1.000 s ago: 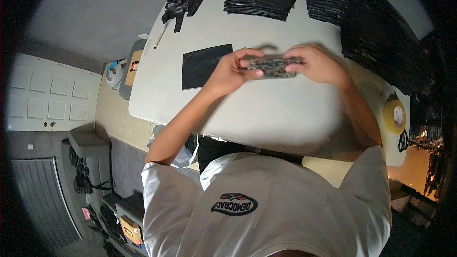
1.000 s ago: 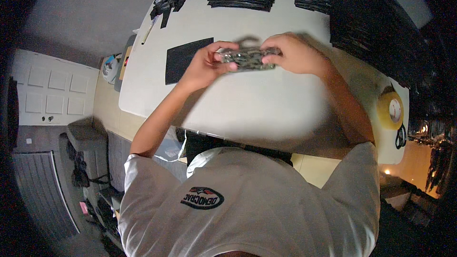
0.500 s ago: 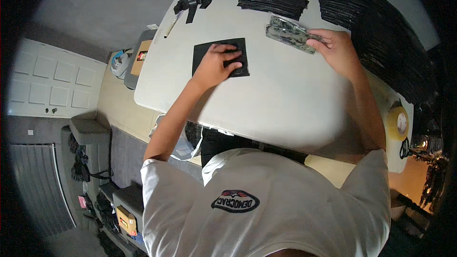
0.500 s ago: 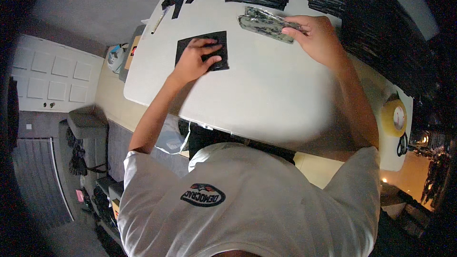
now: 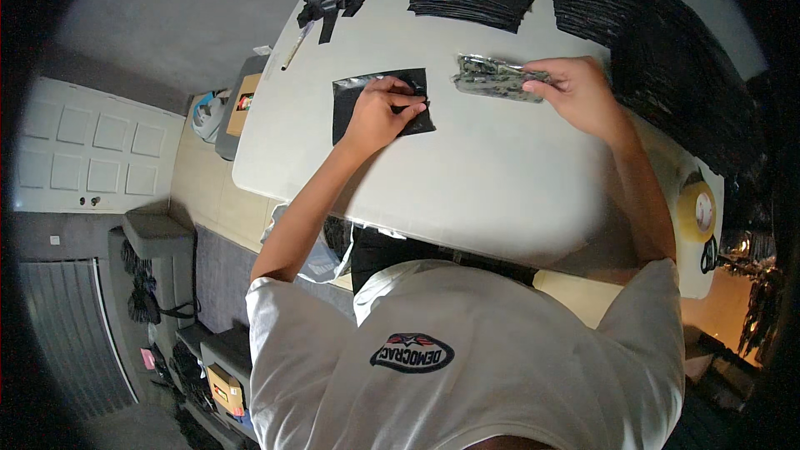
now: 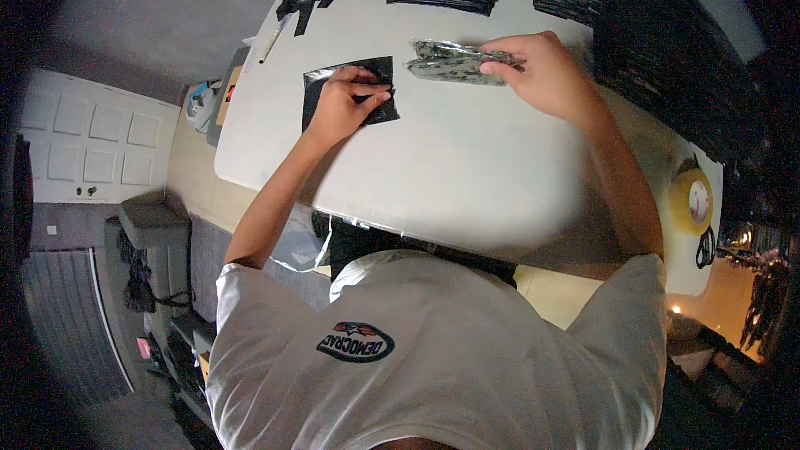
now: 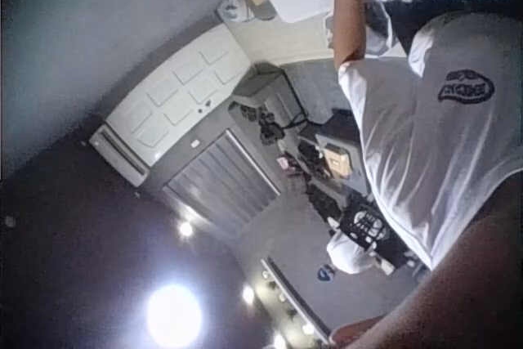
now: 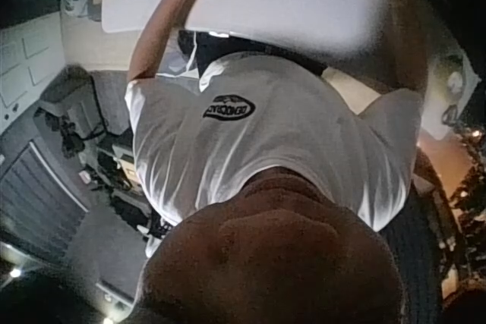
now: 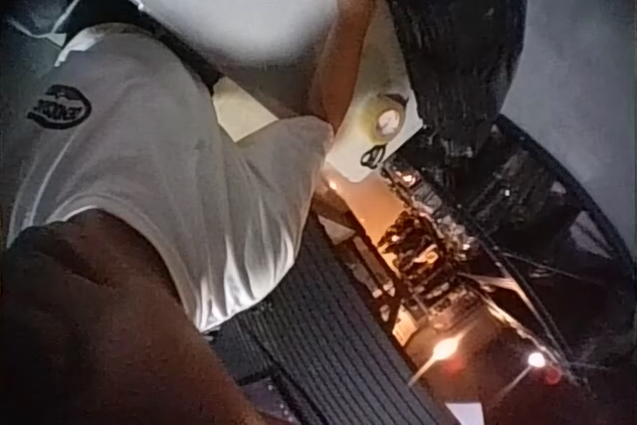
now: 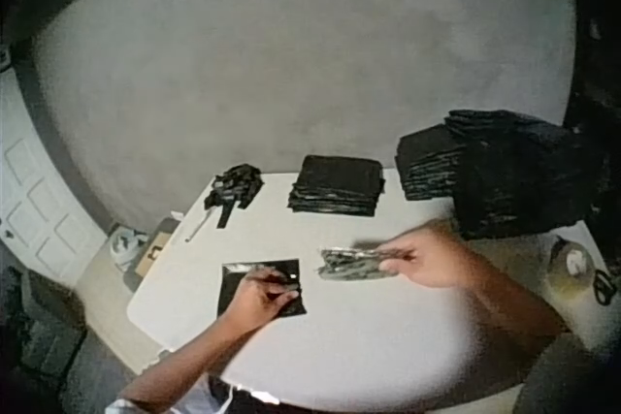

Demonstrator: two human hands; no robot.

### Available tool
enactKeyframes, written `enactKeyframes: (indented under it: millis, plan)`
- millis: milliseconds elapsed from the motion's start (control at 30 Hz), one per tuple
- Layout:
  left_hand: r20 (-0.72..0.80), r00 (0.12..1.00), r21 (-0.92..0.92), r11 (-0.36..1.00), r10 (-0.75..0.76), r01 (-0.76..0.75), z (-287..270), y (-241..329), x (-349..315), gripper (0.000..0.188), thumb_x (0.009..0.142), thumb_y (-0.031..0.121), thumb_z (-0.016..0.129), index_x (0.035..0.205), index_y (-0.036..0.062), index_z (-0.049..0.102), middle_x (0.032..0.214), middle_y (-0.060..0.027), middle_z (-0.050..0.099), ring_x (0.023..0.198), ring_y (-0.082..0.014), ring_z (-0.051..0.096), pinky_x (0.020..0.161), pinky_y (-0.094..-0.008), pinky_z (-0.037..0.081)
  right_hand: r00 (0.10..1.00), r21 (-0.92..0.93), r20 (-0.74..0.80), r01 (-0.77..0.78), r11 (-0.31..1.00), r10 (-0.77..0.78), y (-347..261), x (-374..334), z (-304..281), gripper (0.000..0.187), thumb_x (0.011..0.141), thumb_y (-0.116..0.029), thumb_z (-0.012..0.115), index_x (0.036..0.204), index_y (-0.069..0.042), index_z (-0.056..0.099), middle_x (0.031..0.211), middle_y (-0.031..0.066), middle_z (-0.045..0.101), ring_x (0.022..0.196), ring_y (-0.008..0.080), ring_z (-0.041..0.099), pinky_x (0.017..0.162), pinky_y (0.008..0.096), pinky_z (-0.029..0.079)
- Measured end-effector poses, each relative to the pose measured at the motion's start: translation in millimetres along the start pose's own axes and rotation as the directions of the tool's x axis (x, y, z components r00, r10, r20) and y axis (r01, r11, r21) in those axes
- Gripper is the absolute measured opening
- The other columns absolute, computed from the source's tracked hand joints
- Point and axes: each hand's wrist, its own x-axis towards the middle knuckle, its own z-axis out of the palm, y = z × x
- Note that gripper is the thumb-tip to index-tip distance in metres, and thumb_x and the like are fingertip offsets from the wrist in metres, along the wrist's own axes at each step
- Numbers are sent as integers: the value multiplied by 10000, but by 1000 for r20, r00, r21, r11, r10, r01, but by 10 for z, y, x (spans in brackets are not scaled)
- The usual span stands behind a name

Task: The recorder is packing small electronic components into black padded mailers and sealing them.

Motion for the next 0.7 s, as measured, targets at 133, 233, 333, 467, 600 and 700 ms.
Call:
enactKeyframes:
  millis: [133,233,333,467,600,700]
  plan:
    - [-4,987,-210,965,-163,158,36,21,-1,199,805,176,884,964,66,841,982,-120,771,910,-260,716,851,-363,565,999,-6,27,-39,999,39,-83,2,-12,293,938,-114,777,1185,38,733,990,167,788,893,142,741,821,320,594]
    - [-45,959,-425,874,-280,235,48,61,36,184,788,109,900,950,46,838,970,-116,781,904,-210,723,839,-317,564,998,49,37,-56,997,55,-12,-1,9,298,943,-106,774,1190,54,727,996,163,790,903,143,741,814,317,593]
    - [-15,918,-609,732,-395,305,4,87,65,173,805,63,895,960,21,832,1008,-106,782,943,-174,708,863,-290,553,999,141,35,-15,990,10,-9,3,20,311,952,-103,769,1208,66,715,1002,158,790,898,143,738,803,307,591]
    - [4,900,-694,647,-436,316,-52,216,96,173,811,54,890,968,14,829,1041,-113,778,967,-178,703,888,-294,550,996,264,79,-49,963,29,57,9,82,327,963,-100,761,1237,67,702,1012,141,786,885,129,725,777,289,580]
    - [-4,886,-747,590,-464,306,-142,348,113,164,826,40,876,980,12,826,1054,-124,771,979,-181,698,905,-298,548,989,217,132,-94,972,66,107,17,160,314,966,-89,756,1230,72,701,1006,134,783,870,113,707,747,281,565]
    - [-18,895,-778,569,-446,268,-197,465,134,156,832,43,872,979,12,826,1044,-122,770,969,-176,695,899,-295,546,991,335,136,-45,941,-1,109,1,211,306,965,-81,756,1222,76,703,989,119,781,837,96,687,715,269,547]
